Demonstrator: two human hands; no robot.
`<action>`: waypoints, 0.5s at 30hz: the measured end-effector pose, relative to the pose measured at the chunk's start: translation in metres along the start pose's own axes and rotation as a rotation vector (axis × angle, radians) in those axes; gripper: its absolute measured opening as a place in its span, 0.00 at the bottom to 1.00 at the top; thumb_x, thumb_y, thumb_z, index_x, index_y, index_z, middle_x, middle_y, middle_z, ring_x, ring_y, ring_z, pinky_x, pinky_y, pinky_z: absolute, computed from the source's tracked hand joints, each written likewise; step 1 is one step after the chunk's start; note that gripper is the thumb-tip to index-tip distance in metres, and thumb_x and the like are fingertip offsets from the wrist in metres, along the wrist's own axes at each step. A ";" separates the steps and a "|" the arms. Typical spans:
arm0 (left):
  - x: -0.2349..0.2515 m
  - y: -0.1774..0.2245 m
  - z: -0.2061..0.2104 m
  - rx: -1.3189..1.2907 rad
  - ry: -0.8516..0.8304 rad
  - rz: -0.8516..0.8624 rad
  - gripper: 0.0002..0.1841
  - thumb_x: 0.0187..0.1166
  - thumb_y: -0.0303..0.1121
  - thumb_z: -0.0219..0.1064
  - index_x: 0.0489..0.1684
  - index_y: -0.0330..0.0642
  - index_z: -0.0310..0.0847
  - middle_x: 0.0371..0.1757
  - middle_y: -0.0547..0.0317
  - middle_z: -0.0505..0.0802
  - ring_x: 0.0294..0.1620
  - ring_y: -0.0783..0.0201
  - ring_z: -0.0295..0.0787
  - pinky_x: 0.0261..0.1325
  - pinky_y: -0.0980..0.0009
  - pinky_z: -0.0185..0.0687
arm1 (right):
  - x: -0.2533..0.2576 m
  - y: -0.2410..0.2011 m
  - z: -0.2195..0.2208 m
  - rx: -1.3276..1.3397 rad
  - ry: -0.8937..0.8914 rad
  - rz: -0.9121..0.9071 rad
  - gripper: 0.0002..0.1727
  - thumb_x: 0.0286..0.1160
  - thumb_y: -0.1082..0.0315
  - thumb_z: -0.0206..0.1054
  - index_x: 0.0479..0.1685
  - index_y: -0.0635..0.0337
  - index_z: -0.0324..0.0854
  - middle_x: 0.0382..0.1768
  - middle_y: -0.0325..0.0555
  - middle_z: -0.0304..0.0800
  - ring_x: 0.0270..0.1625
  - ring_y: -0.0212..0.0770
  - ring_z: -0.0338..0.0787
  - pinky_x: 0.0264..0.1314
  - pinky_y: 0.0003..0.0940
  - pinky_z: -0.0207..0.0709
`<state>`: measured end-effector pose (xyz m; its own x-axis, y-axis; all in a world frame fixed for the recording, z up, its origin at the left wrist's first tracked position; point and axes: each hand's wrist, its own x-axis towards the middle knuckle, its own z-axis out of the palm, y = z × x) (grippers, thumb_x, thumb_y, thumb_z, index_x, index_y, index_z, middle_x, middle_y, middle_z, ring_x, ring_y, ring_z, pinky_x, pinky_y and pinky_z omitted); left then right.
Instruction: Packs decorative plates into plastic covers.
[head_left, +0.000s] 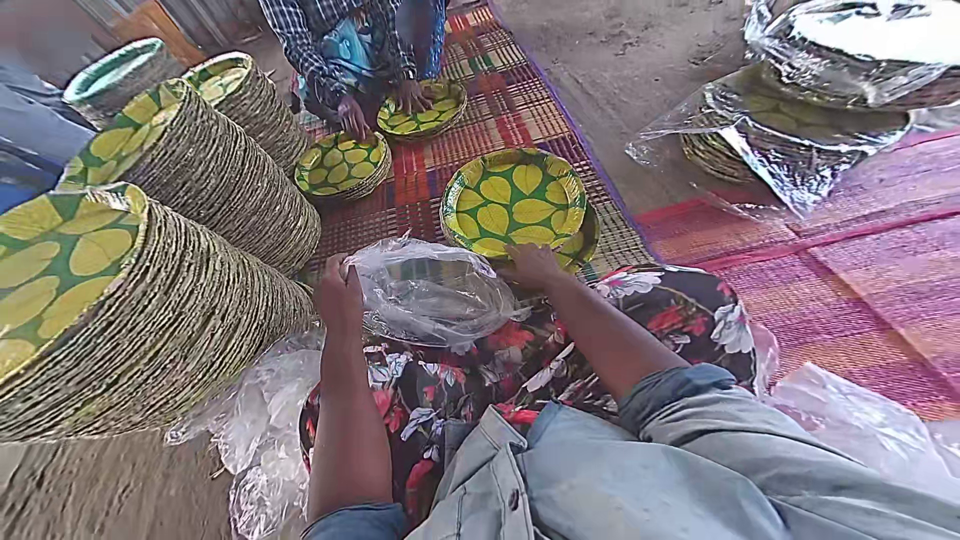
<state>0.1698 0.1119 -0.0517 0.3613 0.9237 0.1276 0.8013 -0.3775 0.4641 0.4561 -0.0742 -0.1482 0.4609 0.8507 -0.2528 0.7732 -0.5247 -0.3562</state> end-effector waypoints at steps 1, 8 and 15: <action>-0.001 -0.001 0.000 0.055 -0.035 0.001 0.23 0.91 0.42 0.56 0.81 0.43 0.74 0.60 0.25 0.89 0.63 0.24 0.85 0.62 0.25 0.73 | 0.001 0.002 0.005 -0.055 0.019 -0.013 0.35 0.82 0.55 0.68 0.85 0.63 0.67 0.79 0.65 0.73 0.83 0.70 0.69 0.79 0.78 0.53; -0.011 0.008 0.020 0.217 -0.194 0.065 0.32 0.86 0.46 0.65 0.88 0.47 0.65 0.80 0.29 0.75 0.72 0.29 0.80 0.68 0.33 0.75 | 0.001 -0.005 0.010 -0.153 0.187 0.037 0.18 0.75 0.81 0.64 0.63 0.66 0.84 0.67 0.64 0.83 0.75 0.67 0.78 0.76 0.72 0.64; -0.009 0.001 0.018 0.068 -0.356 0.072 0.29 0.96 0.48 0.45 0.65 0.28 0.82 0.61 0.28 0.89 0.69 0.34 0.83 0.74 0.37 0.70 | -0.017 -0.009 -0.020 -0.020 0.672 -0.042 0.15 0.78 0.79 0.59 0.59 0.71 0.84 0.59 0.68 0.87 0.68 0.68 0.84 0.73 0.69 0.65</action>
<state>0.1760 0.1019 -0.0684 0.5512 0.8187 -0.1610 0.7937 -0.4550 0.4038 0.4504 -0.0831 -0.1225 0.5960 0.7084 0.3782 0.8015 -0.4956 -0.3347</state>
